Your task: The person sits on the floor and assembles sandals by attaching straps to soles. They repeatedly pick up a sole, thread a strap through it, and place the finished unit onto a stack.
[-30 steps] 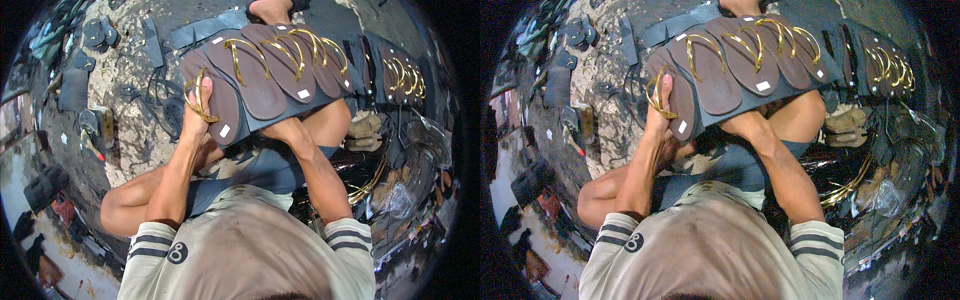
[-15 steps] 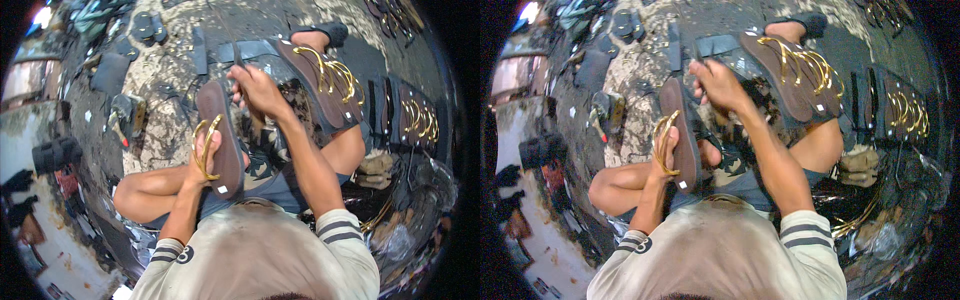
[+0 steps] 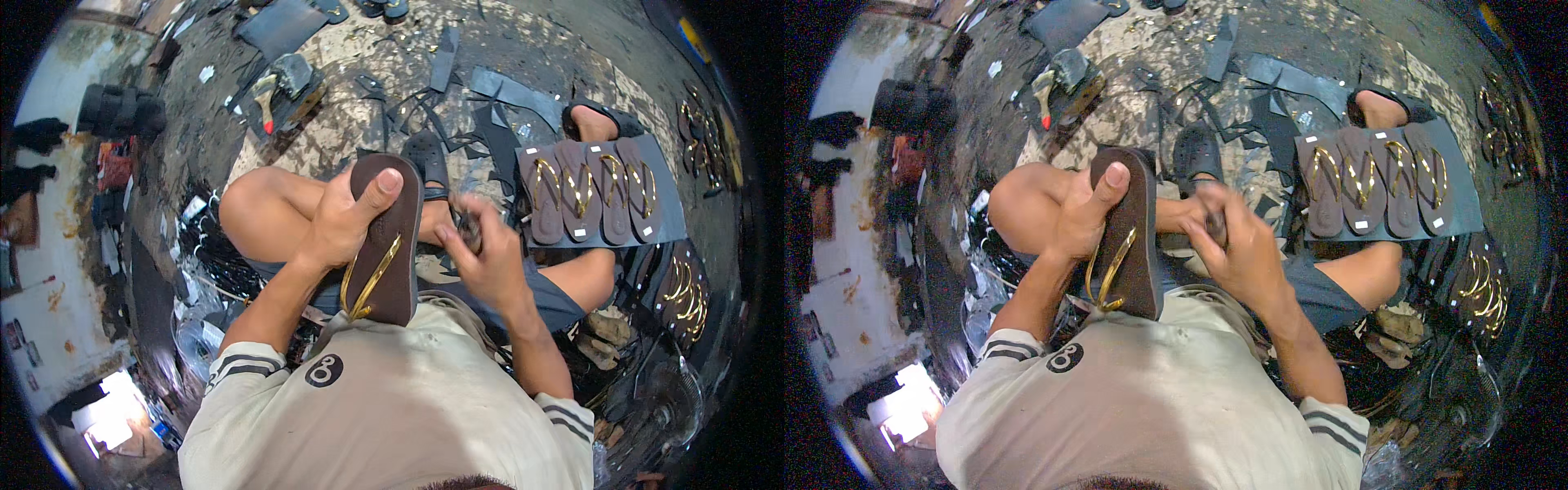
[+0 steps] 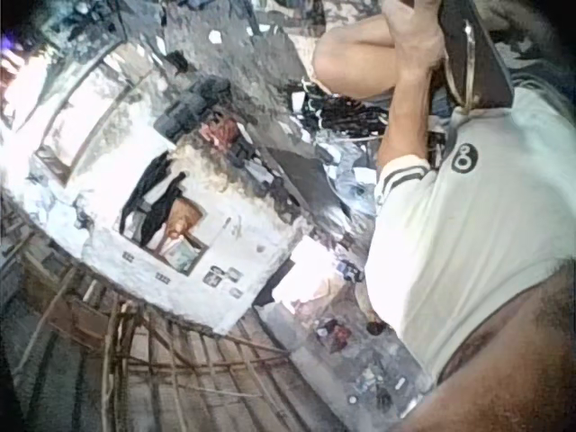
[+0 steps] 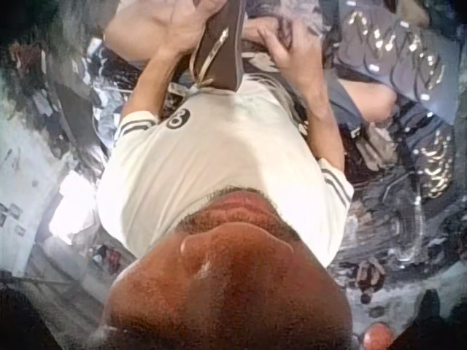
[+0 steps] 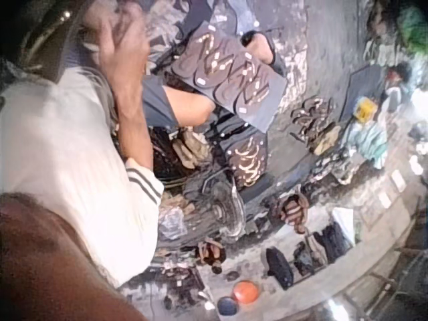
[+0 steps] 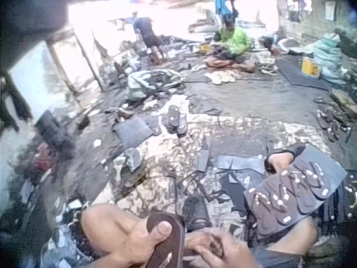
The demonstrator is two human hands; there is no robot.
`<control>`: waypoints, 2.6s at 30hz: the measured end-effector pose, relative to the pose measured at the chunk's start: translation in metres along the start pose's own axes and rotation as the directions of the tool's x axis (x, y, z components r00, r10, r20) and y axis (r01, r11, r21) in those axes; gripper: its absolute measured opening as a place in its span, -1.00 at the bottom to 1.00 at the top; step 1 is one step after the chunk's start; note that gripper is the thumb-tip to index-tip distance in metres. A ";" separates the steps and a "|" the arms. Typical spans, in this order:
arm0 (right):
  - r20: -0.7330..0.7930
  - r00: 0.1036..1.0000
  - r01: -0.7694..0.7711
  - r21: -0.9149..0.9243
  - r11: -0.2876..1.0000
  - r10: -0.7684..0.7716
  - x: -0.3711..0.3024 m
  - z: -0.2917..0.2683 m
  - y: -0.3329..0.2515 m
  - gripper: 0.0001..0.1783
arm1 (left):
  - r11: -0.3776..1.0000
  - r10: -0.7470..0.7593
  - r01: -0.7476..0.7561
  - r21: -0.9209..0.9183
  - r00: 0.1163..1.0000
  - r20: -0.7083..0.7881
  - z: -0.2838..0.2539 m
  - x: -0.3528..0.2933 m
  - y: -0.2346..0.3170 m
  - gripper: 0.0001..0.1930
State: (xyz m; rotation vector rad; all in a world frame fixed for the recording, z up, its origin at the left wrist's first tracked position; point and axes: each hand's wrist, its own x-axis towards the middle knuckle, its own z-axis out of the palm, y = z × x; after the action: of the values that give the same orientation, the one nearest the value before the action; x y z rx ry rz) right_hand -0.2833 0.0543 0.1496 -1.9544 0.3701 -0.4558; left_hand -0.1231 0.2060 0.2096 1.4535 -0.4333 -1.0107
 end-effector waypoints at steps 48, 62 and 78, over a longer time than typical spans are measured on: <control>-0.003 1.000 -0.023 -0.285 0.958 0.023 0.006 0.030 0.031 -0.61 | 0.731 -0.086 -0.245 -0.637 0.893 -0.442 0.034 0.018 -0.068 -0.65; 0.236 0.960 -0.185 0.141 0.973 0.148 0.011 0.031 -0.008 -0.57 | 0.872 0.027 -0.234 -0.430 0.900 -0.435 0.017 -0.006 -0.076 -0.64; 0.196 0.976 0.122 -0.145 0.982 -0.093 0.072 0.111 0.030 -0.58 | 0.839 0.028 -0.301 -0.453 0.856 -0.517 0.005 -0.010 -0.074 -0.70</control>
State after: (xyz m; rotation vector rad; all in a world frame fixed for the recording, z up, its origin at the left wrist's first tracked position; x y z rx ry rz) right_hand -0.1689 0.0979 0.0911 -2.1584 0.1834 -0.3147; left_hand -0.1551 0.2241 0.1442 1.0894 0.0923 -0.5139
